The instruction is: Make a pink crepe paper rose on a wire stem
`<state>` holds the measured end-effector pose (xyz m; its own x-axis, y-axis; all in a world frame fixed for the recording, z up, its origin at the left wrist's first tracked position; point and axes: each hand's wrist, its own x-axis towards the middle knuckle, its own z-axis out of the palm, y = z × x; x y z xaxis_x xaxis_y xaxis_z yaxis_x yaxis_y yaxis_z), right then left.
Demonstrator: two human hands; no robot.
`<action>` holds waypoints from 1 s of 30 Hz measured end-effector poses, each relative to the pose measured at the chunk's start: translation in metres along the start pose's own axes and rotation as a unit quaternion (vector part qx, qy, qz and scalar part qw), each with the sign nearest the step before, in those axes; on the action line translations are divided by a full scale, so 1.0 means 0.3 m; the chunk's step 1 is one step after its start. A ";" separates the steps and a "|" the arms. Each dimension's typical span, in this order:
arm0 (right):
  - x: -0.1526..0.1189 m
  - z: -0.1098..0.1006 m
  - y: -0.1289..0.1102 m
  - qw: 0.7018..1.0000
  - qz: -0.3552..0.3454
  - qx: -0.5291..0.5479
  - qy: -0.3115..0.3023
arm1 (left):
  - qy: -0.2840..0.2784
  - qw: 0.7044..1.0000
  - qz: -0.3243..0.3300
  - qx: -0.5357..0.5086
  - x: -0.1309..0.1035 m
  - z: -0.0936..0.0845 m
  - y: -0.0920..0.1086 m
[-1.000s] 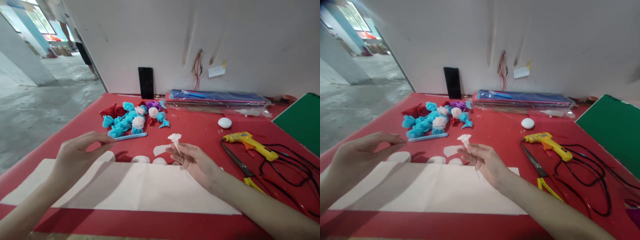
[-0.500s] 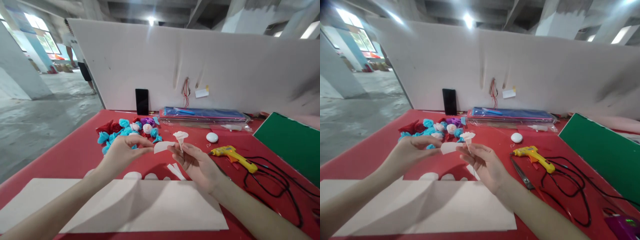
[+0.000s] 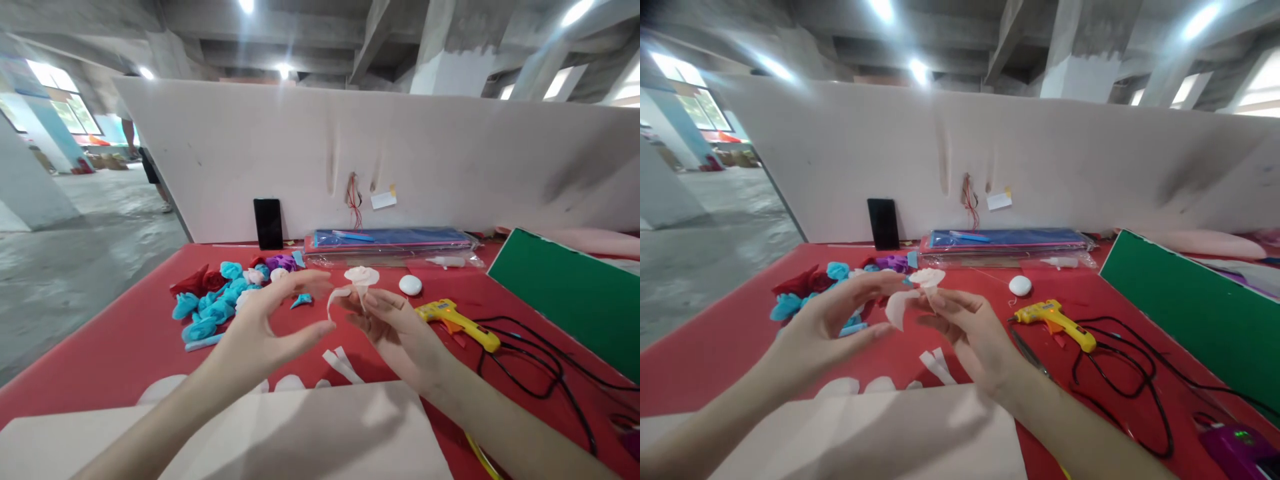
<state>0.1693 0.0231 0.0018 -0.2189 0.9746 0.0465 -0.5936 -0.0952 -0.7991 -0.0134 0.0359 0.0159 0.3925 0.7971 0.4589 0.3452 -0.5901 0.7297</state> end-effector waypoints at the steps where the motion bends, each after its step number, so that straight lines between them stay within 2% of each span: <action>1: -0.002 0.000 -0.001 1.000 -0.006 -0.016 -0.007 | 0.012 1.000 0.009 0.017 -0.005 0.004 0.010; 6: -0.013 -0.012 -0.007 0.988 -0.081 -0.128 -0.042 | 0.078 0.997 0.016 0.020 -0.006 -0.004 0.033; 9: -0.029 -0.019 -0.021 0.960 -0.169 -0.218 -0.053 | 0.096 0.995 -0.005 0.030 0.001 -0.016 0.017; 11: -0.044 -0.021 -0.034 0.929 -0.228 -0.283 -0.069 | 0.093 0.995 0.031 0.009 0.000 -0.016 0.002; 13: -0.059 -0.020 -0.044 0.899 -0.272 -0.332 -0.083 | 0.067 0.994 0.087 -0.010 -0.008 -0.013 -0.009; 15: -0.072 -0.019 -0.051 0.875 -0.299 -0.368 -0.099 | 0.012 0.991 0.128 0.024 -0.019 -0.008 -0.010; 17: -0.082 -0.018 -0.056 0.858 -0.319 -0.386 -0.115 | -0.012 0.985 0.152 0.075 -0.028 -0.006 -0.002; 19: -0.089 -0.017 -0.058 0.848 -0.328 -0.396 -0.127 | 0.006 0.979 0.182 0.090 -0.032 -0.006 0.009; 22: -0.093 -0.016 -0.055 0.843 -0.322 -0.406 -0.146 | 0.044 0.976 0.205 0.051 -0.029 -0.010 0.025; 24: -0.091 -0.016 -0.049 0.847 -0.308 -0.407 -0.150 | 0.065 0.979 0.193 0.022 -0.025 -0.015 0.036; 25: -0.089 -0.016 -0.044 0.849 -0.306 -0.405 -0.148 | 0.080 0.983 0.166 0.012 -0.024 -0.019 0.043; 28: -0.078 -0.017 -0.033 0.842 -0.337 -0.394 -0.150 | 0.138 0.990 0.029 -0.024 -0.022 -0.031 0.065; 30: -0.073 -0.014 -0.030 0.827 -0.360 -0.395 -0.173 | 0.150 0.986 -0.043 -0.062 -0.022 -0.038 0.079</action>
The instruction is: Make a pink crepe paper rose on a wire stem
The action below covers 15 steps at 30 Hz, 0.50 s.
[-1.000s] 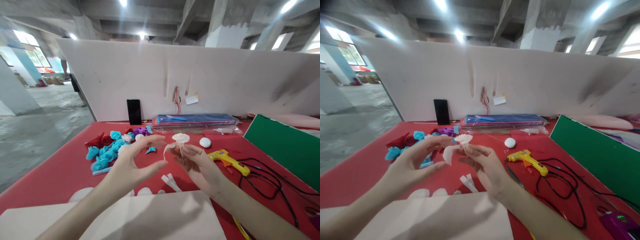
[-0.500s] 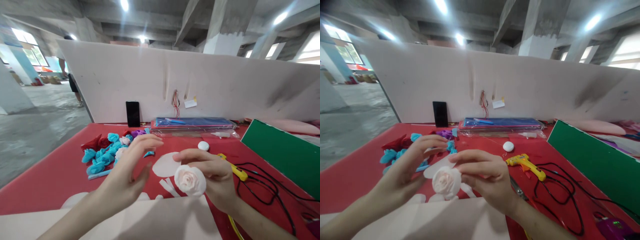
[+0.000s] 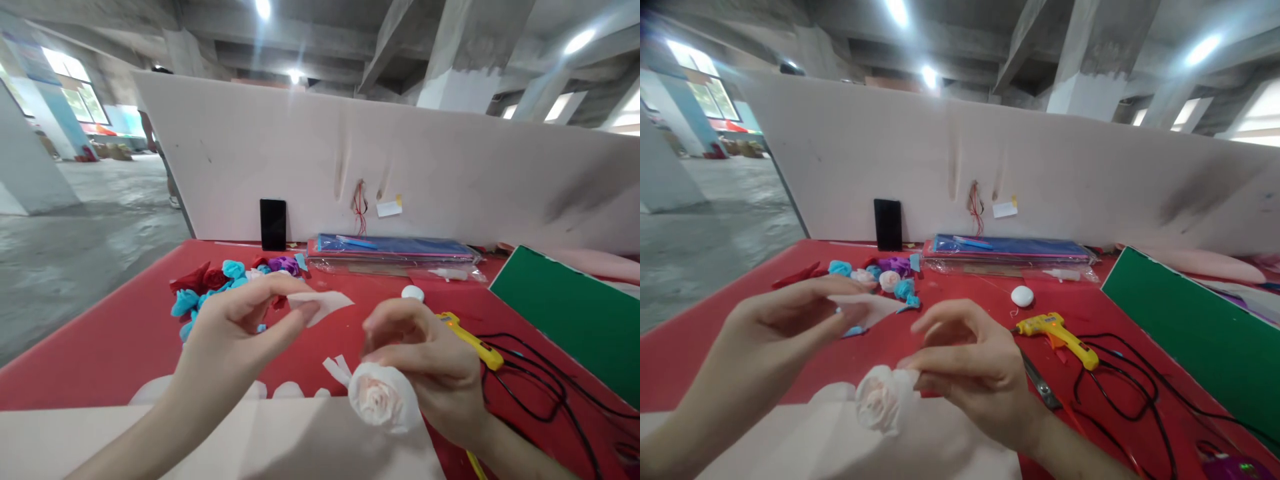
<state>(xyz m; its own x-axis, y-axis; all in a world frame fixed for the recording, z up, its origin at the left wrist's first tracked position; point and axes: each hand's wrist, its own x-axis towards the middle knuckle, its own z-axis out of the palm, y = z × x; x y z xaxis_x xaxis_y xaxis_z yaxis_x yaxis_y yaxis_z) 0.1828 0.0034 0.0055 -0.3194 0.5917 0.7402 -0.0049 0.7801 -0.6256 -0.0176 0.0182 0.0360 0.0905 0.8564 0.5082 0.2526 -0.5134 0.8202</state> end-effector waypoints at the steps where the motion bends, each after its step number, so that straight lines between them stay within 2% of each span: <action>1: 0.002 0.002 -0.001 1.000 -0.005 -0.002 -0.020 | -0.006 1.000 -0.021 -0.015 0.000 -0.002 0.006; 4: 0.008 0.012 -0.013 0.998 0.000 -0.004 -0.061 | -0.072 0.996 -0.040 -0.040 -0.005 0.000 0.023; 8: 0.009 0.025 -0.023 0.998 0.008 0.021 -0.066 | -0.166 0.979 -0.071 -0.093 -0.019 0.017 0.036; 12: -0.001 0.029 -0.010 0.997 0.041 0.046 -0.050 | -0.214 0.957 -0.119 -0.155 -0.035 0.025 0.031; 15: -0.008 0.033 0.000 0.995 0.070 0.063 -0.011 | -0.232 0.931 -0.162 -0.233 -0.048 0.026 0.023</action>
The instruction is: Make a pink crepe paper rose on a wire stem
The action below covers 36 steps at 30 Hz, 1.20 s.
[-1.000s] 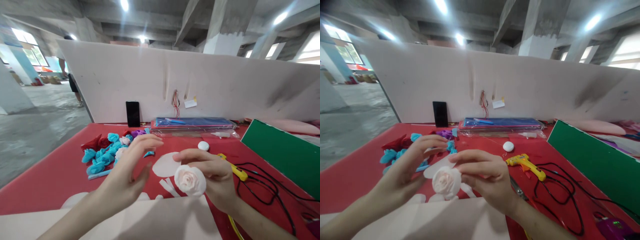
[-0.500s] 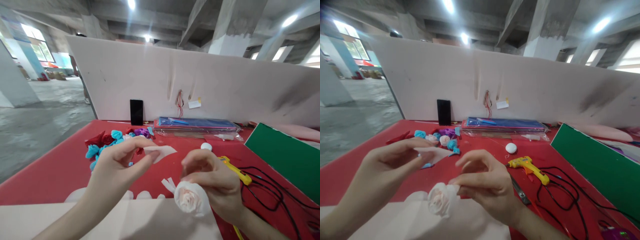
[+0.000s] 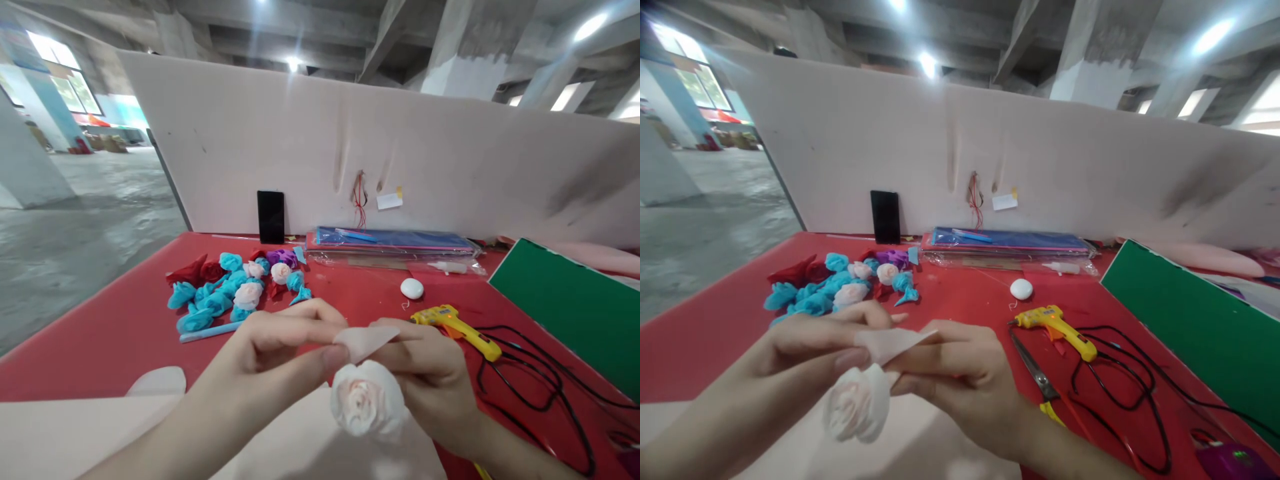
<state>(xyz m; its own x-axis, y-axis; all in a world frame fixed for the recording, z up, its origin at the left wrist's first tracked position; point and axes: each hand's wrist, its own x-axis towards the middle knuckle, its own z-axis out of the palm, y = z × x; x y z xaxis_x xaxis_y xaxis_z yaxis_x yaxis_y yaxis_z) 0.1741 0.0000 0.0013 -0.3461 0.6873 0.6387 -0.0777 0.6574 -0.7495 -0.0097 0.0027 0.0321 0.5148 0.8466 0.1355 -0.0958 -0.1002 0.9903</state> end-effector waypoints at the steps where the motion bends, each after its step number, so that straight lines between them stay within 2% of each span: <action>1: -0.001 0.001 0.002 1.000 0.007 0.007 0.014 | -0.004 0.999 -0.007 -0.032 -0.003 0.001 -0.004; 4: -0.003 0.004 0.005 0.999 0.024 0.020 0.038 | -0.002 0.996 -0.024 -0.086 -0.009 0.009 -0.012; 9: -0.005 0.002 0.009 0.997 0.059 0.024 0.040 | 0.008 0.991 -0.037 -0.131 -0.012 0.015 -0.015; 14: 0.000 0.003 0.019 0.996 0.076 0.014 0.047 | 0.036 0.989 -0.040 -0.135 -0.008 0.012 -0.020; 21: -0.003 0.000 0.022 0.994 0.090 0.024 0.053 | 0.032 0.994 -0.067 -0.081 -0.017 0.005 -0.021; 29: -0.007 0.012 0.023 0.989 0.121 0.058 0.062 | 0.069 0.996 0.020 0.043 -0.025 0.004 -0.022; 36: -0.008 0.016 0.038 0.984 0.155 0.052 0.072 | 0.076 0.993 0.022 0.086 -0.020 0.010 -0.020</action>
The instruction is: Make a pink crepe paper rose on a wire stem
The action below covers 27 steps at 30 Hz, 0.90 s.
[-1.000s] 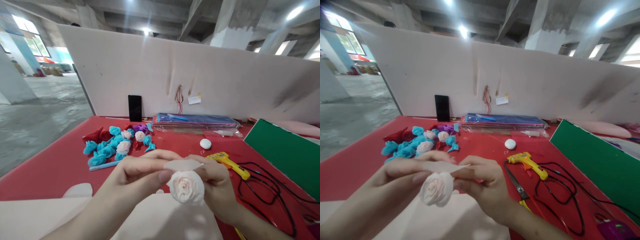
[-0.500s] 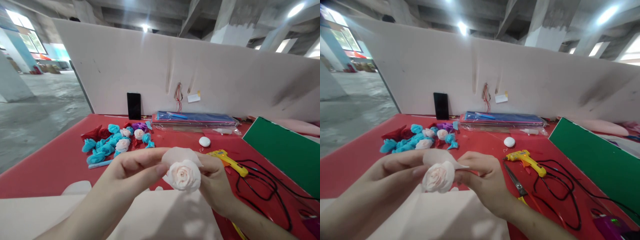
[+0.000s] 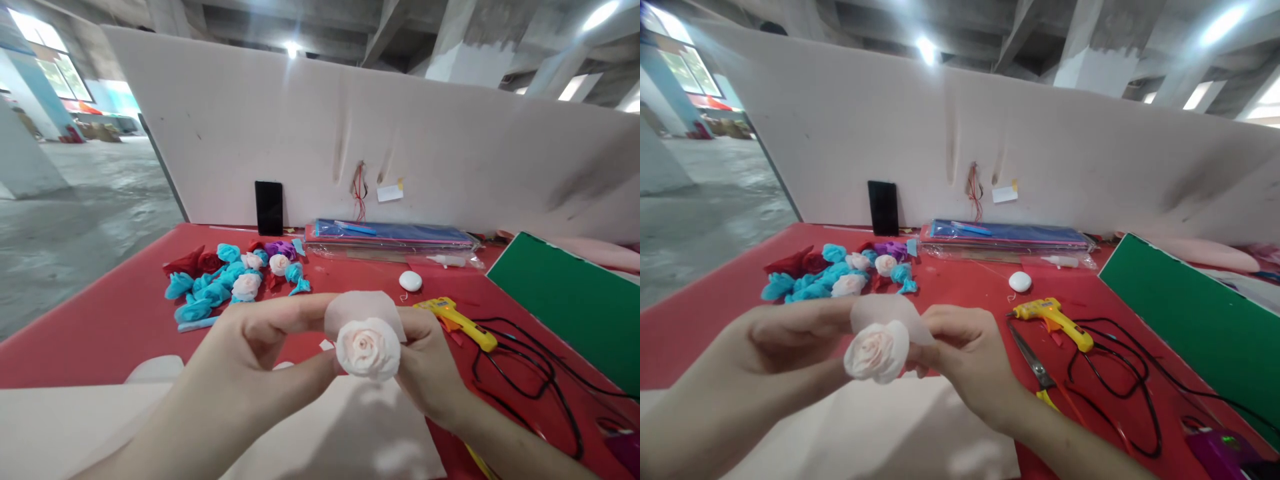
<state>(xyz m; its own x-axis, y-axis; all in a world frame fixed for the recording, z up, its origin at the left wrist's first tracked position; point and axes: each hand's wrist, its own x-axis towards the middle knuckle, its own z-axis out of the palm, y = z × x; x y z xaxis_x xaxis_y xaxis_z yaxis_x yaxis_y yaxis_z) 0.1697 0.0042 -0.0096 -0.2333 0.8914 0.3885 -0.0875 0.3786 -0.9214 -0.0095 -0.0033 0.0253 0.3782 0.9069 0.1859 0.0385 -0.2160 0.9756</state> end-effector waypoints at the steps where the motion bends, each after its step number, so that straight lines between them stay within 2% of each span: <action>1: 0.000 -0.001 0.005 1.000 0.004 0.002 0.006 | 0.004 1.000 -0.002 0.001 -0.002 -0.002 -0.003; 4: -0.003 -0.003 0.012 1.000 0.001 0.015 0.010 | 0.014 1.000 -0.009 0.004 -0.008 -0.008 -0.006; 7: -0.005 -0.002 0.010 1.000 -0.007 0.025 -0.001 | 0.000 1.000 -0.019 0.002 -0.008 -0.004 0.009; 14: -0.006 0.009 0.013 0.999 -0.008 0.037 0.000 | 0.020 1.000 0.005 -0.014 0.004 0.024 0.049; 22: -0.008 0.026 -0.004 0.998 -0.037 -0.012 0.044 | 0.051 0.996 -0.032 -0.058 0.003 0.039 0.012; 27: -0.008 0.028 -0.013 0.997 -0.061 -0.023 0.029 | 0.048 0.997 -0.033 -0.058 0.010 0.029 -0.001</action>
<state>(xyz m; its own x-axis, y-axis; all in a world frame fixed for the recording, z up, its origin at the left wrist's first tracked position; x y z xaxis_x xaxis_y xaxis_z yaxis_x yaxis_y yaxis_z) 0.1626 -0.0015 -0.0071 -0.1672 0.8507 0.4984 -0.0666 0.4946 -0.8665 -0.0004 -0.0037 0.0246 0.2870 0.9496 0.1260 -0.0485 -0.1170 0.9919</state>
